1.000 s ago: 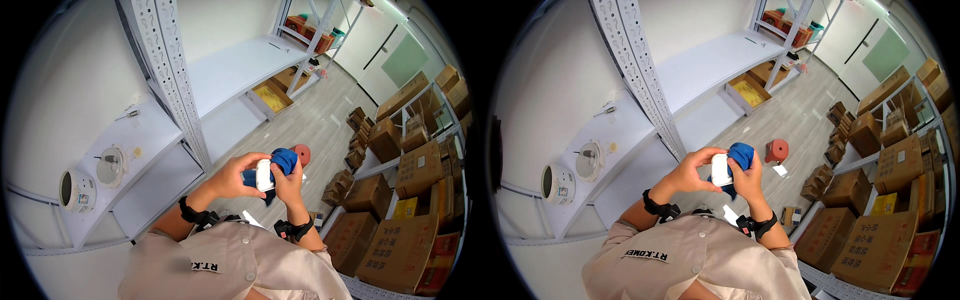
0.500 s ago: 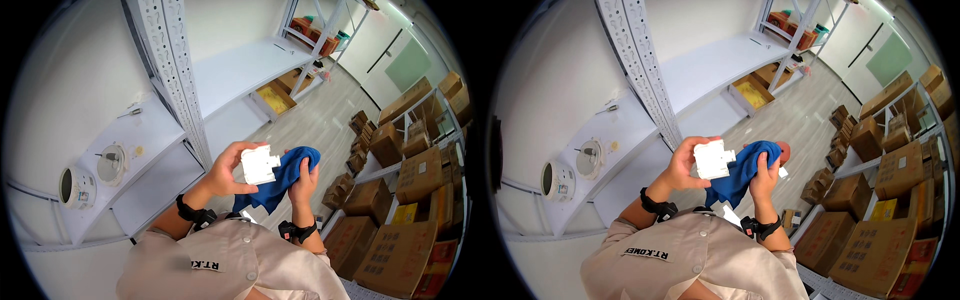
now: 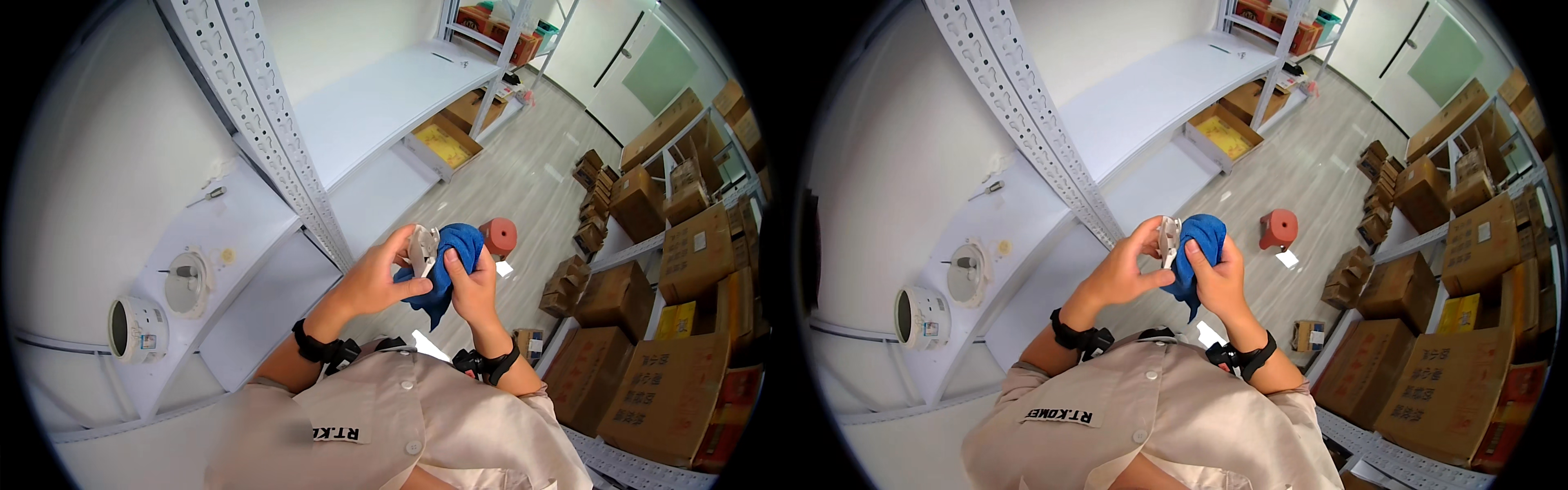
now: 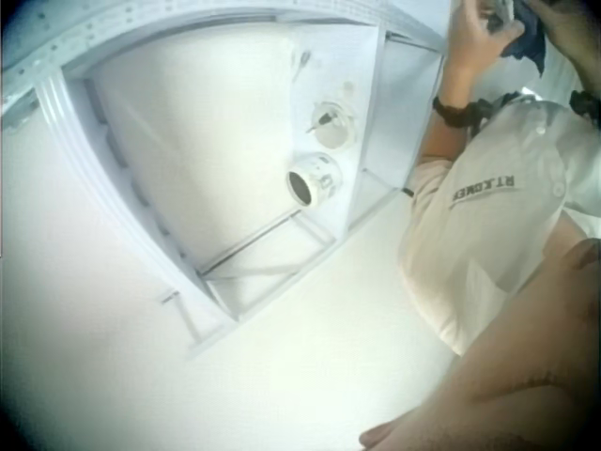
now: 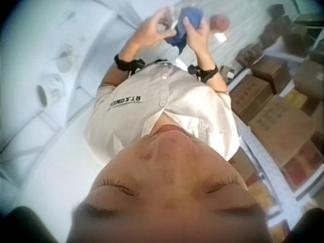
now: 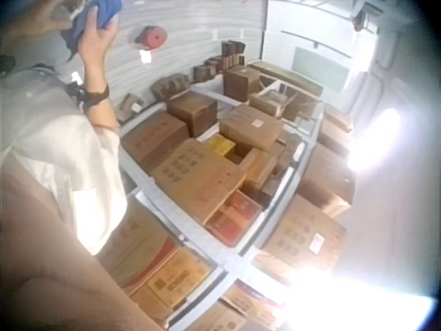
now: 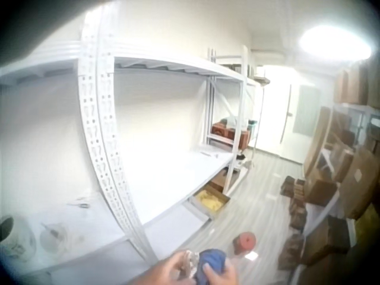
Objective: The person uses a screwdriver to fasten screws into a white appliance base and its lid. They then wipe the appliance with a blue cloth. The person handles the appliance parts and tools on a white workbench.
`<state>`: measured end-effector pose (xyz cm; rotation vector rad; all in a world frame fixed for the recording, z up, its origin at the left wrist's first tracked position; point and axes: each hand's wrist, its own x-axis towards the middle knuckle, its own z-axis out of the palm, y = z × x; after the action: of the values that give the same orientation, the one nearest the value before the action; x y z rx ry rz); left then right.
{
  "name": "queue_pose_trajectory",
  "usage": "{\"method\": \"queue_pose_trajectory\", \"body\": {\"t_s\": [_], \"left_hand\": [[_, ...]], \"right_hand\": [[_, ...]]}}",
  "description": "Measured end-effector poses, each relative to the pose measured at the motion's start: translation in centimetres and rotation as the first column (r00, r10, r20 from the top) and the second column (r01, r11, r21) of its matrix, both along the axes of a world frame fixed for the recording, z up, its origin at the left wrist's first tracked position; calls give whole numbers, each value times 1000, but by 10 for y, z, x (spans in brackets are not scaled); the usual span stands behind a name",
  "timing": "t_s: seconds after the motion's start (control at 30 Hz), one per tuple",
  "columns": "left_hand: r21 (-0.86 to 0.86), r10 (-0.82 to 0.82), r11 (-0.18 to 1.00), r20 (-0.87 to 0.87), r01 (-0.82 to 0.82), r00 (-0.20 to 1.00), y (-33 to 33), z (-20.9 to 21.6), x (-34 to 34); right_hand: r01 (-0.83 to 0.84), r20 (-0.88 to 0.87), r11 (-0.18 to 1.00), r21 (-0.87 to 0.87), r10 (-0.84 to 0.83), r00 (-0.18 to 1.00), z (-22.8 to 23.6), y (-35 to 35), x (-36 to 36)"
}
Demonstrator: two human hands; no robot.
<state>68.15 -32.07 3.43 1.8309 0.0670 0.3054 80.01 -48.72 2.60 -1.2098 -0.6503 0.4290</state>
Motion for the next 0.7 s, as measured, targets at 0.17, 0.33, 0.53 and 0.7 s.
{"method": "queue_pose_trajectory", "body": {"t_s": [0.17,0.33,0.53,0.7], "left_hand": [[-492,-164,860,-16,135,986,1,-27,0],[-775,-180,583,170,244,969,5,-50,11],[-856,-121,498,92,140,988,2,-51,10],[-806,0,591,-13,-10,1000,-12,-39,17]], "right_hand": [[269,562,955,123,-291,774,-14,18,0],[167,762,975,148,-221,609,-22,25,4],[104,841,994,-20,-40,540,2,11,12],[222,818,975,-27,-106,565,14,7,3]]}}
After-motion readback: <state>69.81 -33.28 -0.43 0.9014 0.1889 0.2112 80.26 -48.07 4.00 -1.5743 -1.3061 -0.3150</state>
